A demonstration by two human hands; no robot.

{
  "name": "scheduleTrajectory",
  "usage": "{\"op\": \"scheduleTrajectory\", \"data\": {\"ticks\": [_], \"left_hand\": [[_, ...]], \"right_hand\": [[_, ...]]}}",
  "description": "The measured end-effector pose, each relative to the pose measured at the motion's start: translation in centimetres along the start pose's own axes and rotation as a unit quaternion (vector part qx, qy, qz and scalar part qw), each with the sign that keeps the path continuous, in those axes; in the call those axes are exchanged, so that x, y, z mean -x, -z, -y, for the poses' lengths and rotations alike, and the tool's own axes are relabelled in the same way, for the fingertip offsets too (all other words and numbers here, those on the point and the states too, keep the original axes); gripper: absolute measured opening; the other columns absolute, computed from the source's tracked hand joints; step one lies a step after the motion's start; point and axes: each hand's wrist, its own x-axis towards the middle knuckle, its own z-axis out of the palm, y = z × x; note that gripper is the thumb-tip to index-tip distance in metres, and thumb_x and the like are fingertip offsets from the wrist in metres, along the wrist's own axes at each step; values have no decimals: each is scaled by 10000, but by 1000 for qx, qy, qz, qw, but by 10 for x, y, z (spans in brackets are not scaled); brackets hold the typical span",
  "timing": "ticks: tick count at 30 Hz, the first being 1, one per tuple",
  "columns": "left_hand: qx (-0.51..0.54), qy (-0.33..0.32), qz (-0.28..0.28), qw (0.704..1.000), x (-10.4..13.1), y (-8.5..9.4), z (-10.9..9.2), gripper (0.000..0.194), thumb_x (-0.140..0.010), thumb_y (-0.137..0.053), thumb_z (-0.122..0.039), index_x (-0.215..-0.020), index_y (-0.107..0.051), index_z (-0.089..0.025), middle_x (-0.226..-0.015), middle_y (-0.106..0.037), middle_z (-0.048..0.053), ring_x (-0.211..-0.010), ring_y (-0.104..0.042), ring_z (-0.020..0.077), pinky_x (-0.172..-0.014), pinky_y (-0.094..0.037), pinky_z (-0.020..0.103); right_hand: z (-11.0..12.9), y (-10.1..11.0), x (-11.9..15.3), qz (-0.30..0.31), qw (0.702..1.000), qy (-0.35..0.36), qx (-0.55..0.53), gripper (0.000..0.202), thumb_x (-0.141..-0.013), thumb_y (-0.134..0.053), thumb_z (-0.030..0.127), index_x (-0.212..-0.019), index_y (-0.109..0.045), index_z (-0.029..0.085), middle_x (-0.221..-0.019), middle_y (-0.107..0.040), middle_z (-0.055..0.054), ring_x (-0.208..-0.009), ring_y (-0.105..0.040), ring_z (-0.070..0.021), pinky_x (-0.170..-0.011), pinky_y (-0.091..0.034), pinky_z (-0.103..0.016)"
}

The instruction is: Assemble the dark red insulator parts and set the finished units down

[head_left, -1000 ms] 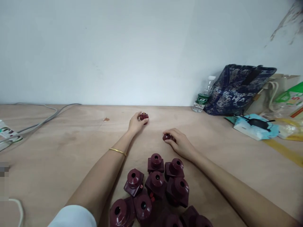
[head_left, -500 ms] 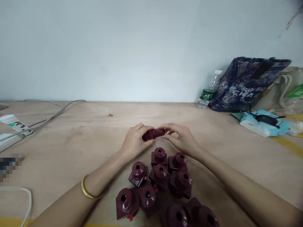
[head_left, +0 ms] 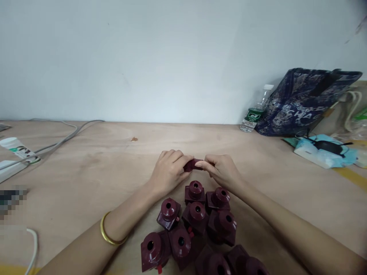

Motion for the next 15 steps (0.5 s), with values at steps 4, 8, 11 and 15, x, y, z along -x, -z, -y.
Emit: {"op": "scheduleTrajectory", "data": {"ticks": [4, 8, 11, 15], "left_hand": [[7, 27, 9, 1000, -3, 0, 1, 298, -820, -625, -292, -1101, -589, -200, -905, -625, 47, -857, -565, 205, -748, -396, 332], [21, 52, 26, 998, -3, 1, 1, 315, -806, -637, -304, -1101, -584, -208, -915, -629, 50, -867, -570, 213, -748, -397, 338], [51, 63, 33, 996, -3, 3, 1, 299, -803, -634, -297, -1087, -590, -214, -919, -633, 50, -867, -575, 213, -762, -410, 346], [198, 164, 40, 965, 0, 6, 4, 284, -748, -664, -229, -1020, -585, -213, -989, -630, 44, -897, -588, 194, -785, -458, 327]], "right_hand": [[2, 7, -2, 33, 999, -2, 18, 414, -877, -477, 536, -745, -634, 177, -618, -647, -24, -501, -544, -132, -516, -394, -251], [3, 11, -3, 57, 993, 60, -90, 432, -779, -661, 427, -1149, -575, 224, -1025, -678, -69, -699, -628, -149, -580, -478, -252], [3, 10, -3, 57, 996, 30, -60, 280, -832, -595, 450, -940, -656, 199, -675, -664, -13, -599, -607, -152, -557, -454, -252], [-2, 12, -2, 64, 997, -15, -28, 344, -883, -497, 481, -982, -659, 194, -615, -645, 2, -539, -604, -149, -566, -445, -259]]}}
